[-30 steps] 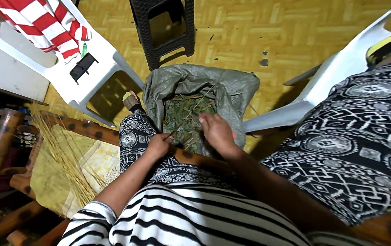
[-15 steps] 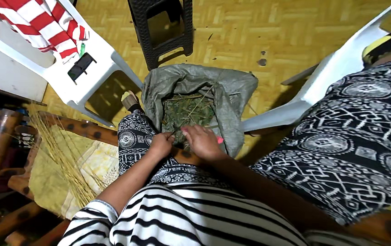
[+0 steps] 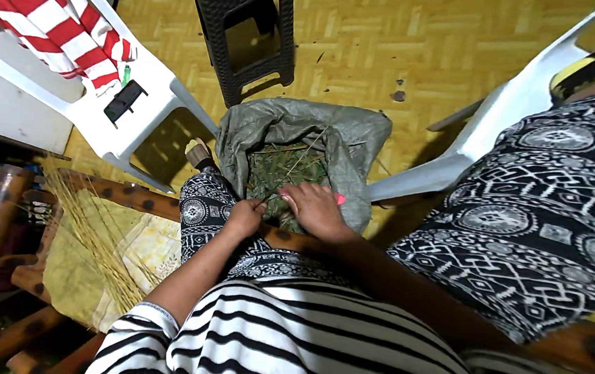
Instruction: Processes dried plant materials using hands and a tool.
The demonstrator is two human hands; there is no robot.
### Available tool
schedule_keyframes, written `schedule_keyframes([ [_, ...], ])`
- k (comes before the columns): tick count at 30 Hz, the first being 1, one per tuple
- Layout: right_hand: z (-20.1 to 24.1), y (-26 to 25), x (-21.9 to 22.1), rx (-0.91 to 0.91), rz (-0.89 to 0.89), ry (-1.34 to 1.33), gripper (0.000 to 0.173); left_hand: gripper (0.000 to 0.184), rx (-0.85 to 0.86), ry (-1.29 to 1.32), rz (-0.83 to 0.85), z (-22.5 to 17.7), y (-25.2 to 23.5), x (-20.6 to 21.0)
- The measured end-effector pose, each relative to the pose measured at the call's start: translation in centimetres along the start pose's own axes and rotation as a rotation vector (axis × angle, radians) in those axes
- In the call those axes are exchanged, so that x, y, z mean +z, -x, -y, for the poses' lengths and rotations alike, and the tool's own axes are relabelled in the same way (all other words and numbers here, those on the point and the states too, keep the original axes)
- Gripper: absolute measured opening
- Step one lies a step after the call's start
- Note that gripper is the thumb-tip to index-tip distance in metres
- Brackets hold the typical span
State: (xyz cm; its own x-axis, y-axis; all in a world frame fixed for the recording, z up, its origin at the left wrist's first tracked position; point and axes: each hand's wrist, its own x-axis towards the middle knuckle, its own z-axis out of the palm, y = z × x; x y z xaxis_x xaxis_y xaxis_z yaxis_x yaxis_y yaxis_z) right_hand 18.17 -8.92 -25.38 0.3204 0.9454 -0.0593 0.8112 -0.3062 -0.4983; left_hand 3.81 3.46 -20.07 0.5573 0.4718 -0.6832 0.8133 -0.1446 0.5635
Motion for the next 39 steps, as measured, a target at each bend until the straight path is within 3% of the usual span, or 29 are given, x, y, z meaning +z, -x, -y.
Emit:
schedule_keyframes([
  [4, -0.6, -0.1, -1.2, 0.032, 0.073, -0.310, 0.034, 0.033, -0.018, 0.088, -0.013, 0.9, -0.2, -0.3],
  [8, -1.0, -0.5, -1.6, 0.306, 0.110, -0.564, 0.037, 0.033, 0.050, -0.053, -0.100, 0.8, 0.3, -0.2],
  [10, -1.1, -0.7, -1.7, 0.359, 0.085, -0.532, 0.039, 0.035, 0.080, -0.131, -0.111, 0.5, 0.6, 0.0],
  [15, 0.2, -0.3, -1.3, 0.260, 0.087, -0.372, 0.040, 0.036, 0.092, -0.177, -0.138, 0.2, 0.6, 0.6],
  [23, 1.4, 0.1, -0.4, 0.180, 0.090, -0.353, 0.036, 0.037, 0.147, -0.202, -0.182, 0.0, 0.5, 1.3],
  [39, 0.4, 0.0, 0.8, 0.051, -0.044, -0.065, 0.036, 0.035, 0.030, 0.000, -0.067, 0.1, 0.5, 0.2],
])
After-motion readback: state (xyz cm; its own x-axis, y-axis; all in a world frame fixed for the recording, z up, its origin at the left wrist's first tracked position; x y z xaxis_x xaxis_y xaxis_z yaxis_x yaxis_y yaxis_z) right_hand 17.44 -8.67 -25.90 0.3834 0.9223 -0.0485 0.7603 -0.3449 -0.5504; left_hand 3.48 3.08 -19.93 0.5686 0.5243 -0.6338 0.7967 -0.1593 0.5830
